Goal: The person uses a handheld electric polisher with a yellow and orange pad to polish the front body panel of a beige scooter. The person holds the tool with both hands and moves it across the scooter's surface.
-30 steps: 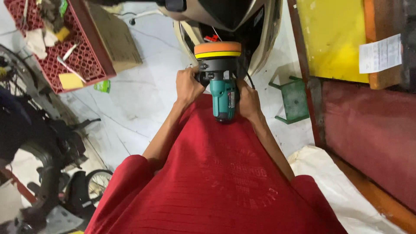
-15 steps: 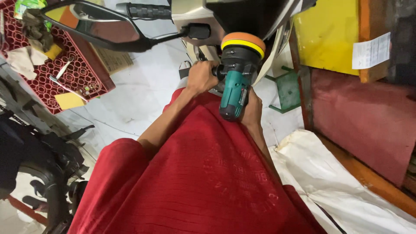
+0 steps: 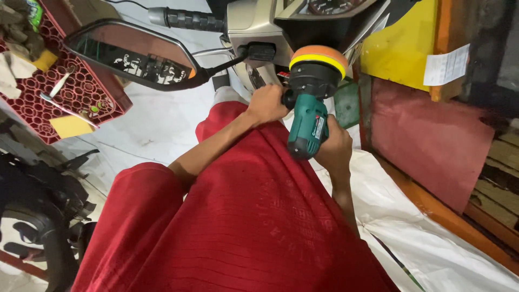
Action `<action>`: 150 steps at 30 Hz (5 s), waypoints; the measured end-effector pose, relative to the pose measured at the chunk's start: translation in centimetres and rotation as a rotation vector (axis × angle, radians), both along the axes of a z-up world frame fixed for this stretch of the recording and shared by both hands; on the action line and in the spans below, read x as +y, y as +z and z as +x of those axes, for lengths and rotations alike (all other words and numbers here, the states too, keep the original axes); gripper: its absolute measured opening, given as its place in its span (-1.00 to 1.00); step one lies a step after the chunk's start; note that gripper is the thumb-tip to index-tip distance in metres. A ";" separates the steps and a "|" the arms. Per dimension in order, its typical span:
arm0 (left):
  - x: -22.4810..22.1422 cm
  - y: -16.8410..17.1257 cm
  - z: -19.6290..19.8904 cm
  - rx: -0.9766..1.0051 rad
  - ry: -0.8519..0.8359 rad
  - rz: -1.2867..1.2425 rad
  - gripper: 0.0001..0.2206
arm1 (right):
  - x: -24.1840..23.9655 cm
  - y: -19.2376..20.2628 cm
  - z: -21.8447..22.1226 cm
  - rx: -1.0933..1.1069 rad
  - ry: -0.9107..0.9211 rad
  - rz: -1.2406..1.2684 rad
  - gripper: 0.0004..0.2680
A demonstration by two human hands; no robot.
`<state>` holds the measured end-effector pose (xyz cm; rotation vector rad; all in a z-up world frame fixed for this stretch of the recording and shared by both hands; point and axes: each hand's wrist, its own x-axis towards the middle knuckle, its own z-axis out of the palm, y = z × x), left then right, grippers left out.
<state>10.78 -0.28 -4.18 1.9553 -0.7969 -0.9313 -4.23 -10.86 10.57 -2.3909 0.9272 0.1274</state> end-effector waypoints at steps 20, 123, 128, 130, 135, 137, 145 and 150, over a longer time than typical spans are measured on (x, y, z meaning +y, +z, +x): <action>-0.7 3.1 1.9 0.094 0.242 -0.151 -0.58 | 0.6 5.1 5.4 0.157 0.113 -0.208 -0.71; -3.6 2.3 -0.7 0.084 0.566 -0.316 -0.59 | -3.5 6.1 5.6 0.108 0.320 -0.088 -0.60; -2.6 1.7 0.6 -0.017 0.602 -0.328 -0.61 | -2.4 6.2 7.3 0.139 0.334 -0.091 -0.56; -2.7 2.0 0.9 -0.006 0.601 -0.322 -0.61 | -2.1 6.3 7.5 0.152 0.319 -0.109 -0.57; -2.7 1.7 0.4 -0.011 0.550 -0.359 -0.59 | -2.1 5.2 6.2 0.187 0.267 -0.147 -0.55; -2.9 1.6 -0.1 -0.009 0.501 -0.352 -0.59 | -2.3 4.5 5.0 0.152 0.236 -0.109 -0.54; -3.6 0.6 -2.4 0.068 0.405 -0.226 -0.57 | -3.2 3.2 2.1 0.216 0.195 -0.137 -0.60; -3.6 0.8 -3.6 0.084 0.428 -0.209 -0.54 | -3.5 3.1 1.2 0.209 0.251 -0.155 -0.59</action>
